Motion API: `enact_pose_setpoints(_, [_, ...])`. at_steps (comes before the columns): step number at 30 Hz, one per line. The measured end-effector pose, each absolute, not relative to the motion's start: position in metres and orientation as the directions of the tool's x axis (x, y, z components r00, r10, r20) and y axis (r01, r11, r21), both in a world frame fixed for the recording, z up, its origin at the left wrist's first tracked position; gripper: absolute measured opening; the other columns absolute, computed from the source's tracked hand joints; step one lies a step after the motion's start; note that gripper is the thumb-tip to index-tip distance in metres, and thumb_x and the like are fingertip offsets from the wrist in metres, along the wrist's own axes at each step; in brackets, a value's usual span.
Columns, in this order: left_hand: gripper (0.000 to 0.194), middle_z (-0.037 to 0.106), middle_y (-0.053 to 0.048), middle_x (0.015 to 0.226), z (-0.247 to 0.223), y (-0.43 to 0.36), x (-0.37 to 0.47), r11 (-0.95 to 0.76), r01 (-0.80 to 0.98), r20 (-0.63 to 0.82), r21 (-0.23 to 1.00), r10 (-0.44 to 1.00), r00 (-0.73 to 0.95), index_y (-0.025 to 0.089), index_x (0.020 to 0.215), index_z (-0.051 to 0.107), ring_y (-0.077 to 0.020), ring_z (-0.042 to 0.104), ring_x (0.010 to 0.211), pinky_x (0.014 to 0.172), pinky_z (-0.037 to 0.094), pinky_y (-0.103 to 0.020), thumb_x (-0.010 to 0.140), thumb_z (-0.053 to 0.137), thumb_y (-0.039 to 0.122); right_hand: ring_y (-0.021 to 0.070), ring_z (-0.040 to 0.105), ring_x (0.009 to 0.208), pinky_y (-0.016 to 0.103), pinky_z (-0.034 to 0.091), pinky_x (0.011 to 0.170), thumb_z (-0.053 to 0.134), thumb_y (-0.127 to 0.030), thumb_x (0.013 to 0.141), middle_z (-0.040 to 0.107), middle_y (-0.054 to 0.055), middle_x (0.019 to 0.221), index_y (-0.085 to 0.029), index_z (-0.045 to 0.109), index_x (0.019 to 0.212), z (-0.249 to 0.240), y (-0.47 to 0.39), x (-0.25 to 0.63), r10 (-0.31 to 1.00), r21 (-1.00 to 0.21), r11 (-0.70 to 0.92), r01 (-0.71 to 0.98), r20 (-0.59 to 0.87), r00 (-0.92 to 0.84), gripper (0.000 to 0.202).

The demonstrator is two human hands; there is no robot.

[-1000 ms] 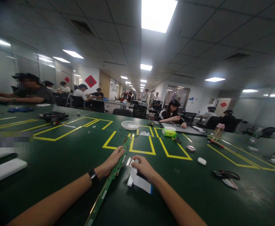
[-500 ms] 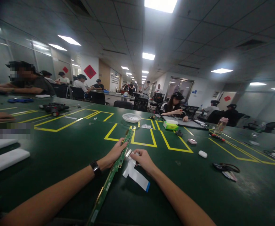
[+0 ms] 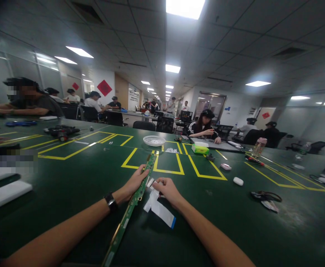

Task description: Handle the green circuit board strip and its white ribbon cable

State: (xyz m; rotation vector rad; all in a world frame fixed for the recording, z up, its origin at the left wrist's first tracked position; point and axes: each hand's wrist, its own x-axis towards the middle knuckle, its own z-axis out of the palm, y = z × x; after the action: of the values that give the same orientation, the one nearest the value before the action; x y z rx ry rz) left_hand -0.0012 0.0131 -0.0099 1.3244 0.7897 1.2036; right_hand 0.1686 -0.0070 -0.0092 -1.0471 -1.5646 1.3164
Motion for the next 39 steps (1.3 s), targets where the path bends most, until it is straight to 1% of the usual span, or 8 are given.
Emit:
enact_pose_setpoints(9, [0.036, 0.050, 0.004, 0.073, -0.013, 0.014, 0.000, -0.148, -0.172, 0.189, 0.974, 0.948, 0.256, 0.021, 0.112, 0.047, -0.0090, 0.047, 0.057, 0.053, 0.040, -0.018, 0.088, 0.050, 0.048, 0.0071, 0.045, 0.045, 0.019, 0.033, 0.044, 0.071, -0.046, 0.071, 0.054, -0.005, 0.053, -0.015, 0.058, 0.070, -0.009, -0.009, 0.168, 0.949, -0.990, 0.110, 0.086, 0.078, -0.306, 0.033])
enact_pose_setpoints(14, [0.036, 0.052, 0.003, 0.075, -0.009, 0.009, -0.001, -0.213, -0.083, 0.227, 0.974, 0.939, 0.260, 0.020, 0.112, 0.048, -0.0092, 0.048, 0.059, 0.056, 0.041, -0.018, 0.088, 0.049, 0.048, 0.0075, 0.043, 0.046, 0.019, 0.031, 0.045, 0.070, -0.048, 0.070, 0.051, -0.005, 0.053, -0.015, 0.059, 0.071, -0.013, -0.005, 0.169, 0.953, -0.981, 0.143, 0.130, 0.101, -0.286, 0.035])
enact_pose_setpoints(21, [0.050, 0.050, 0.005, 0.067, -0.008, 0.000, 0.000, -0.096, -0.069, 0.116, 0.993, 0.899, 0.422, 0.022, 0.126, 0.036, -0.0085, 0.048, 0.048, 0.044, 0.038, -0.018, 0.089, 0.044, 0.055, 0.0086, 0.043, 0.050, 0.021, 0.032, 0.049, 0.070, -0.050, 0.070, 0.052, -0.004, 0.055, -0.015, 0.060, 0.066, -0.015, -0.003, 0.172, 0.943, -0.955, 0.215, 0.204, 0.148, -0.299, 0.036])
enact_pose_setpoints(25, [0.056, 0.051, 0.004, 0.065, -0.007, -0.002, -0.001, -0.067, -0.061, 0.087, 0.996, 0.888, 0.451, 0.022, 0.130, 0.033, -0.0088, 0.049, 0.046, 0.041, 0.036, -0.018, 0.088, 0.047, 0.056, 0.0090, 0.043, 0.052, 0.021, 0.032, 0.050, 0.069, -0.052, 0.071, 0.054, -0.003, 0.055, -0.014, 0.061, 0.065, -0.018, -0.003, 0.172, 0.934, -0.945, 0.242, 0.219, 0.166, -0.317, 0.039])
enact_pose_setpoints(31, [0.064, 0.051, 0.004, 0.063, -0.014, 0.002, 0.000, -0.044, -0.046, 0.059, 0.998, 0.903, 0.425, 0.023, 0.139, 0.027, -0.0103, 0.047, 0.044, 0.042, 0.035, -0.020, 0.087, 0.044, 0.058, 0.0114, 0.049, 0.058, 0.022, 0.037, 0.055, 0.065, -0.048, 0.077, 0.060, -0.001, 0.064, -0.014, 0.068, 0.073, -0.020, -0.001, 0.174, 0.910, -0.916, 0.323, 0.236, 0.232, -0.345, 0.035])
enact_pose_setpoints(34, [0.066, 0.059, -0.001, 0.075, -0.017, 0.006, 0.000, -0.086, -0.010, 0.083, 0.996, 0.910, 0.407, 0.023, 0.140, 0.029, -0.0143, 0.054, 0.055, 0.053, 0.043, -0.026, 0.087, 0.044, 0.059, 0.0111, 0.048, 0.058, 0.021, 0.035, 0.054, 0.064, -0.048, 0.078, 0.058, -0.001, 0.063, -0.014, 0.067, 0.074, -0.017, -0.003, 0.174, 0.906, -0.918, 0.324, 0.231, 0.230, -0.356, 0.034])
enact_pose_setpoints(36, [0.061, 0.063, -0.006, 0.096, -0.018, 0.010, -0.001, -0.185, 0.018, 0.164, 0.982, 0.906, 0.390, 0.021, 0.136, 0.038, -0.0193, 0.060, 0.080, 0.073, 0.047, -0.030, 0.088, 0.043, 0.059, 0.0106, 0.046, 0.056, 0.021, 0.034, 0.052, 0.064, -0.048, 0.078, 0.056, -0.002, 0.061, -0.014, 0.066, 0.074, -0.016, -0.004, 0.174, 0.910, -0.915, 0.311, 0.256, 0.209, -0.358, 0.035])
enact_pose_setpoints(39, [0.056, 0.056, -0.010, 0.123, -0.021, 0.020, -0.002, -0.311, 0.101, 0.253, 0.945, 0.891, 0.377, 0.019, 0.130, 0.046, -0.0236, 0.049, 0.115, 0.099, 0.036, -0.035, 0.090, 0.037, 0.058, 0.0108, 0.045, 0.056, 0.021, 0.033, 0.052, 0.061, -0.047, 0.080, 0.055, -0.002, 0.061, -0.015, 0.065, 0.073, -0.016, -0.002, 0.176, 0.911, -0.881, 0.331, 0.338, 0.205, -0.357, 0.034])
